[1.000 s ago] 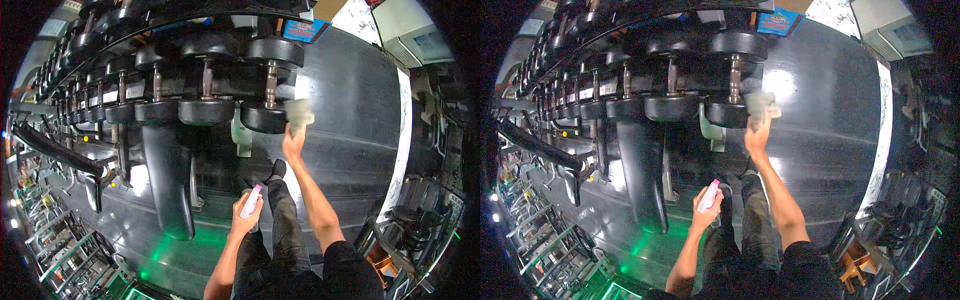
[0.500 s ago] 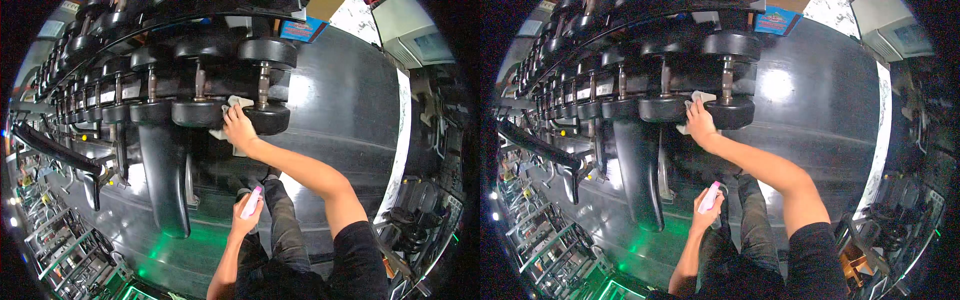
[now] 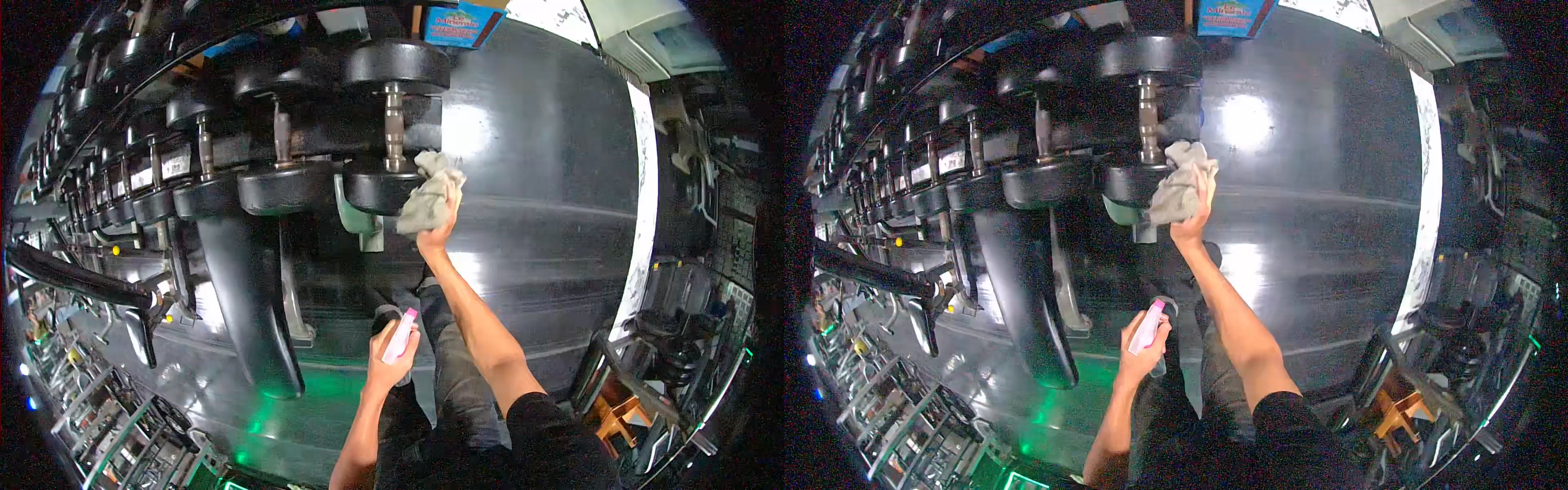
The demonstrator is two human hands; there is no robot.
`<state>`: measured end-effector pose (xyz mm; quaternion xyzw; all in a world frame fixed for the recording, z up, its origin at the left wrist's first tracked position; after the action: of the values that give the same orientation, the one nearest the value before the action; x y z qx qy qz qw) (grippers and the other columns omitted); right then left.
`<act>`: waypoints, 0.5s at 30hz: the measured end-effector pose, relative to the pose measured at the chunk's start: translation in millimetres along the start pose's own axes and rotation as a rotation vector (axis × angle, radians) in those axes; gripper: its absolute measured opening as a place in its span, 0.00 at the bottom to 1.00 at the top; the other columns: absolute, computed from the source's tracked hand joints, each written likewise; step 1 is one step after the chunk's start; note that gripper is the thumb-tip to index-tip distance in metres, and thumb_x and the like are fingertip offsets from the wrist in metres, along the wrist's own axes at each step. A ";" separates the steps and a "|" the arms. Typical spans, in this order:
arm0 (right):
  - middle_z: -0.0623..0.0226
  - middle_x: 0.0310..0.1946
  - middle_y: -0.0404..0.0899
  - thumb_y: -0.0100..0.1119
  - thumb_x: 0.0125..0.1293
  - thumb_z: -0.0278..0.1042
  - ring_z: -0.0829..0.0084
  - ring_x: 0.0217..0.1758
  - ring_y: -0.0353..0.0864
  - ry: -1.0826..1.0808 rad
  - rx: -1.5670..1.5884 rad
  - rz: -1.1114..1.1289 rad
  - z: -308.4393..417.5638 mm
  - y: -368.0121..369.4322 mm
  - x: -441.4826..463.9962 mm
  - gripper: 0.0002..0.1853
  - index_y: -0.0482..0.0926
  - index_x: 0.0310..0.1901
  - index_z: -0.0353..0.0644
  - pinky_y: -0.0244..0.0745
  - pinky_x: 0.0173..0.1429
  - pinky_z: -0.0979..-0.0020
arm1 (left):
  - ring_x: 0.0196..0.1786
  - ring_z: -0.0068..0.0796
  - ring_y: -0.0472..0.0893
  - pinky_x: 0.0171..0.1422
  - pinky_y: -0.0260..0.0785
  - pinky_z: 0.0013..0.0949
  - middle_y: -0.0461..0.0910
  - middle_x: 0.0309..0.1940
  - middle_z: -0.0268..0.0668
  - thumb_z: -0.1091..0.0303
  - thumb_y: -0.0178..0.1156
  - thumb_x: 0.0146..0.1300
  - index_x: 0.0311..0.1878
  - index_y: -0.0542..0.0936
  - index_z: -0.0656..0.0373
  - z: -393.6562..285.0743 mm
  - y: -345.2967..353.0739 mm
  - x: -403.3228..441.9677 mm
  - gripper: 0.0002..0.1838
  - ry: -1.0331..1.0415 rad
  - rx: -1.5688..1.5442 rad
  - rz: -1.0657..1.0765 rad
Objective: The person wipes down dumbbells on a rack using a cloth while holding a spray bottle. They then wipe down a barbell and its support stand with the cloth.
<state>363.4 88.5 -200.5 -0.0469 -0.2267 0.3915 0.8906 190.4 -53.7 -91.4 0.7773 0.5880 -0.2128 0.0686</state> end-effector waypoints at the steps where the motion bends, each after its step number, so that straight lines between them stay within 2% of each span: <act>1: 0.46 0.63 0.70 0.54 0.62 0.38 0.47 0.74 0.60 0.007 -0.002 -0.008 -2.9 2.6 1.1 0.31 0.68 0.66 0.30 0.51 0.76 0.56 | 0.20 0.14 0.74 0.23 0.67 0.23 0.77 0.25 0.29 0.76 0.63 0.64 0.42 0.79 0.62 1.4 -0.7 -1.4 0.05 -0.003 -0.003 0.004; 2: 0.47 0.63 0.71 0.51 0.63 0.40 0.49 0.72 0.62 0.093 0.111 -0.073 -9.9 4.9 3.7 0.32 0.68 0.66 0.29 0.52 0.76 0.56 | 0.20 0.14 0.74 0.23 0.67 0.23 0.77 0.25 0.29 0.76 0.63 0.64 0.42 0.79 0.62 1.0 -2.8 -2.4 0.05 -0.002 0.003 0.010; 3: 0.48 0.62 0.71 0.47 0.63 0.43 0.51 0.71 0.64 0.176 0.227 -0.138 -15.6 6.0 4.4 0.32 0.67 0.66 0.28 0.52 0.76 0.57 | 0.26 0.21 0.79 0.31 0.70 0.26 0.80 0.28 0.34 0.76 0.63 0.63 0.41 0.81 0.63 1.7 -4.8 -3.9 0.05 -0.043 0.022 0.017; 4: 0.51 0.61 0.72 0.43 0.67 0.41 0.56 0.69 0.67 0.152 0.235 -0.149 -15.2 6.0 3.8 0.30 0.68 0.65 0.29 0.54 0.75 0.59 | 0.33 0.28 0.84 0.38 0.74 0.30 0.82 0.31 0.39 0.76 0.63 0.62 0.41 0.82 0.64 2.4 -7.0 -5.9 0.05 -0.084 0.042 0.024; 5: 0.51 0.61 0.72 0.43 0.67 0.41 0.56 0.69 0.67 0.154 0.235 -0.159 -20.7 9.3 0.3 0.30 0.68 0.65 0.29 0.54 0.75 0.59 | 0.33 0.28 0.84 0.38 0.74 0.30 0.82 0.31 0.39 0.76 0.63 0.62 0.41 0.82 0.64 1.8 -9.3 -7.8 0.05 -0.081 0.049 0.031; 7: 0.56 0.61 0.73 0.39 0.73 0.38 0.63 0.67 0.68 0.484 0.457 -0.291 -49.6 16.6 -14.9 0.25 0.68 0.65 0.32 0.57 0.73 0.63 | 0.32 0.28 0.84 0.38 0.74 0.30 0.83 0.30 0.39 0.75 0.63 0.62 0.41 0.82 0.63 2.5 -13.5 -11.1 0.05 -0.133 0.066 0.062; 8: 0.59 0.60 0.73 0.36 0.78 0.38 0.69 0.64 0.70 0.717 0.597 -0.304 -43.8 13.6 -12.0 0.22 0.68 0.64 0.34 0.61 0.71 0.66 | 0.32 0.28 0.84 0.38 0.74 0.30 0.83 0.30 0.39 0.75 0.63 0.62 0.41 0.82 0.63 1.6 -16.1 -13.5 0.05 -0.129 0.075 0.067; 9: 0.61 0.60 0.74 0.38 0.79 0.42 0.68 0.62 0.73 0.913 0.508 -0.229 -57.6 8.7 -13.6 0.22 0.68 0.64 0.36 0.65 0.69 0.65 | 0.32 0.26 0.83 0.38 0.74 0.30 0.83 0.30 0.38 0.75 0.63 0.63 0.41 0.81 0.63 0.1 -19.0 -14.9 0.05 -0.101 0.077 0.062; 11: 0.62 0.60 0.75 0.38 0.79 0.44 0.65 0.62 0.74 1.232 0.989 -0.172 -100.1 19.2 -38.6 0.22 0.69 0.64 0.39 0.67 0.68 0.62 | 0.31 0.24 0.83 0.37 0.74 0.30 0.83 0.30 0.38 0.74 0.63 0.63 0.42 0.81 0.63 -0.4 -22.1 -17.5 0.05 -0.066 0.085 0.064; 12: 0.63 0.60 0.76 0.35 0.79 0.44 0.63 0.62 0.74 1.364 1.019 -0.140 -102.6 22.1 -47.9 0.21 0.70 0.63 0.44 0.67 0.69 0.57 | 0.31 0.22 0.82 0.37 0.73 0.29 0.83 0.30 0.37 0.74 0.64 0.63 0.41 0.81 0.62 2.7 -24.5 -20.0 0.05 -0.095 0.085 0.063; 13: 0.63 0.60 0.76 0.35 0.79 0.44 0.63 0.62 0.74 1.363 1.032 -0.150 -105.3 26.0 -52.1 0.21 0.70 0.63 0.44 0.67 0.69 0.57 | 0.31 0.21 0.81 0.37 0.73 0.29 0.83 0.30 0.37 0.74 0.64 0.63 0.41 0.81 0.62 6.3 -28.4 -21.9 0.05 -0.125 0.090 0.060; 15: 0.66 0.50 0.80 0.43 0.73 0.37 0.67 0.51 0.78 1.431 1.411 -0.122 -98.1 48.7 -55.6 0.14 0.76 0.53 0.45 0.72 0.61 0.61 | 0.31 0.20 0.81 0.36 0.72 0.28 0.83 0.30 0.37 0.73 0.64 0.63 0.41 0.81 0.62 2.6 -34.3 -22.5 0.05 -0.096 0.132 0.069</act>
<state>340.9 91.4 -321.2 0.2786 0.6432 0.2696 0.6603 152.4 -64.3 -79.6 0.7887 0.5418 -0.2856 0.0529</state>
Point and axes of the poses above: each hand's wrist, its own x-axis towards the middle knuckle, its own y-axis out of the palm, z = x × y, the point moved 4 cm from there along x, towards the middle knuckle
